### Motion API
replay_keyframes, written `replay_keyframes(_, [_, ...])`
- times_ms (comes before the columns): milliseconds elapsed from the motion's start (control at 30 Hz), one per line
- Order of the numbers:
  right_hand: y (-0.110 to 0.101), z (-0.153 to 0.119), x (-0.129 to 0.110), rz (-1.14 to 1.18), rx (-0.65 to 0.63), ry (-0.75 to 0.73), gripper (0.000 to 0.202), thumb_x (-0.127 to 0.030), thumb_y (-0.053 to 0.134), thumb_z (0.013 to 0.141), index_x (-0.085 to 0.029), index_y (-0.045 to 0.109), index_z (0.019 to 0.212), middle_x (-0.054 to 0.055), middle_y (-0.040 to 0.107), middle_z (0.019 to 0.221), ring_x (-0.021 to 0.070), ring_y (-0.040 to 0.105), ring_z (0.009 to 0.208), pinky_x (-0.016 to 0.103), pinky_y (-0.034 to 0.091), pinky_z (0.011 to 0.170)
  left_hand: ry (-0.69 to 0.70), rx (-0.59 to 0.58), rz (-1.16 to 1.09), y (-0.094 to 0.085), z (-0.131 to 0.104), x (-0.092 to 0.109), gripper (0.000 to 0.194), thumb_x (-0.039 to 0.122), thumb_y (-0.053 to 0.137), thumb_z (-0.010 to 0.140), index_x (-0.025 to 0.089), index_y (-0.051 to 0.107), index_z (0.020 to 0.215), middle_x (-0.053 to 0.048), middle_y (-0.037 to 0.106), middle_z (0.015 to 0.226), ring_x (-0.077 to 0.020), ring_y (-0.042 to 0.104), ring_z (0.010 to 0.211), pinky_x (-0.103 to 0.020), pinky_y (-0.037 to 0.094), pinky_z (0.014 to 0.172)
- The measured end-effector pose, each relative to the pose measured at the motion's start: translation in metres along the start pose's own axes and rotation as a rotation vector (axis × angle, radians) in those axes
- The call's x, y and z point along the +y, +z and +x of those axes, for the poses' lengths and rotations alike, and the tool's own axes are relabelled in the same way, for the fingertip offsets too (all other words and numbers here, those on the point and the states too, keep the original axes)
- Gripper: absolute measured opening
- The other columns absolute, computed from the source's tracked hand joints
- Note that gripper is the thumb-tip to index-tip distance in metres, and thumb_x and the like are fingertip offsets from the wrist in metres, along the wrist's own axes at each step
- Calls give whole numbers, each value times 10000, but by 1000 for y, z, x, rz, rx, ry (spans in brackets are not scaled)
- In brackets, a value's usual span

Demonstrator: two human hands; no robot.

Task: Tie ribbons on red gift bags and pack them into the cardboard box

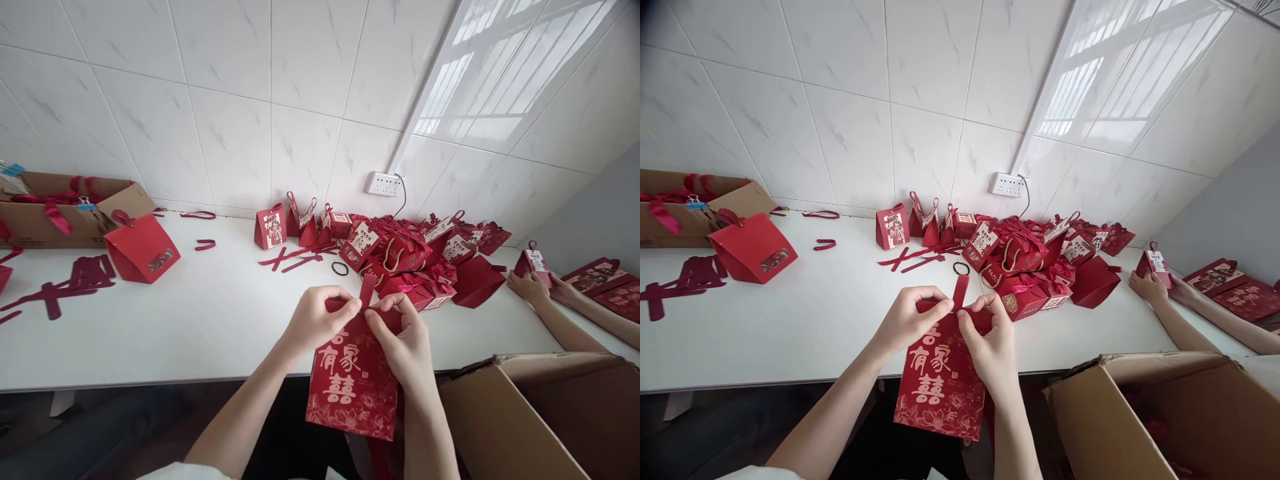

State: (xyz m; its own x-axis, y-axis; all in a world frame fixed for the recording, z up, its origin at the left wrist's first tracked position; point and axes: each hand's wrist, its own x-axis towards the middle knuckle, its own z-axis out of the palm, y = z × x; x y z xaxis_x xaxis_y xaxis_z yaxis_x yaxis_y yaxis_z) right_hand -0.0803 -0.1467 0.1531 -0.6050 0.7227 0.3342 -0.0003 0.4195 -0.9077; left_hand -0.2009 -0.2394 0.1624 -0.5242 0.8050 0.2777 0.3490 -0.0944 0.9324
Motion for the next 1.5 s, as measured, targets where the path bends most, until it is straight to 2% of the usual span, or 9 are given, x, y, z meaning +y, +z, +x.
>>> replay_keyframes(133, [7, 2, -2, -48, -57, -60, 182, -310, 587, 796, -208, 437, 775, -22, 498, 733, 115, 494, 639, 220, 441, 599, -24, -39, -39, -15, 6, 4, 222, 359, 583, 809, 164, 669, 746, -7, 677, 754, -121, 603, 674, -197, 445, 579])
replay_keyframes(233, [12, 4, -2, -53, -87, -96, 158, -293, 573, 806, -212, 439, 790, -23, 496, 755, 118, 502, 673, 219, 436, 621, -39, -28, -24, -21, 8, 6, 204, 351, 603, 794, 159, 649, 742, -3, 666, 772, -96, 565, 601, -189, 420, 526])
replay_keyframes(500, [23, 10, -5, -70, -158, -121, 128, -291, 554, 827, -216, 454, 856, -2, 524, 827, 137, 531, 754, 233, 434, 647, -34, 133, -17, -23, 4, 1, 227, 363, 557, 824, 159, 562, 723, 17, 595, 714, -59, 445, 487, -187, 335, 458])
replay_keyframes(633, [31, 13, -6, -69, -177, -148, 124, -288, 554, 817, -218, 468, 871, 0, 554, 833, 143, 560, 756, 243, 460, 679, -23, 224, -19, -25, 0, 0, 223, 349, 558, 822, 158, 546, 707, 15, 585, 688, -65, 461, 500, -182, 337, 464])
replay_keyframes(733, [40, 15, 0, -58, -169, -149, 171, -344, 576, 801, -212, 506, 884, 21, 594, 862, 172, 600, 834, 262, 489, 734, -36, 270, -21, -27, -4, -3, 213, 334, 540, 833, 163, 539, 705, 15, 594, 686, -68, 480, 515, -175, 345, 475])
replay_keyframes(900, [52, 18, 14, -48, -182, -47, 296, -460, 623, 740, -205, 555, 872, 41, 655, 841, 203, 645, 812, 282, 525, 708, -96, 314, -20, -29, -12, -10, 204, 301, 522, 832, 171, 508, 675, 31, 562, 622, -61, 450, 472, -174, 323, 452])
replay_keyframes(1167, [46, 16, 20, -42, -234, -25, 309, -467, 640, 726, -208, 573, 880, 51, 677, 867, 202, 649, 784, 261, 520, 631, -63, 369, 56, -23, -16, -15, 194, 295, 509, 846, 183, 533, 689, 30, 586, 631, -96, 537, 577, -198, 403, 574])
replay_keyframes(1333, [44, 12, 8, 2, -262, -65, 224, -390, 620, 762, -210, 543, 871, 18, 640, 785, 166, 605, 700, 241, 480, 589, -46, 361, 43, -22, -20, -14, 199, 320, 528, 842, 181, 548, 701, 20, 616, 682, -111, 574, 627, -207, 428, 609])
replay_keyframes(1500, [44, 6, -6, 81, -322, -112, 161, -324, 594, 797, -212, 535, 897, 4, 603, 810, 143, 577, 719, 232, 465, 626, -34, 398, 41, -28, -31, -4, 213, 330, 551, 834, 176, 542, 687, 33, 583, 643, -98, 542, 598, -196, 409, 586])
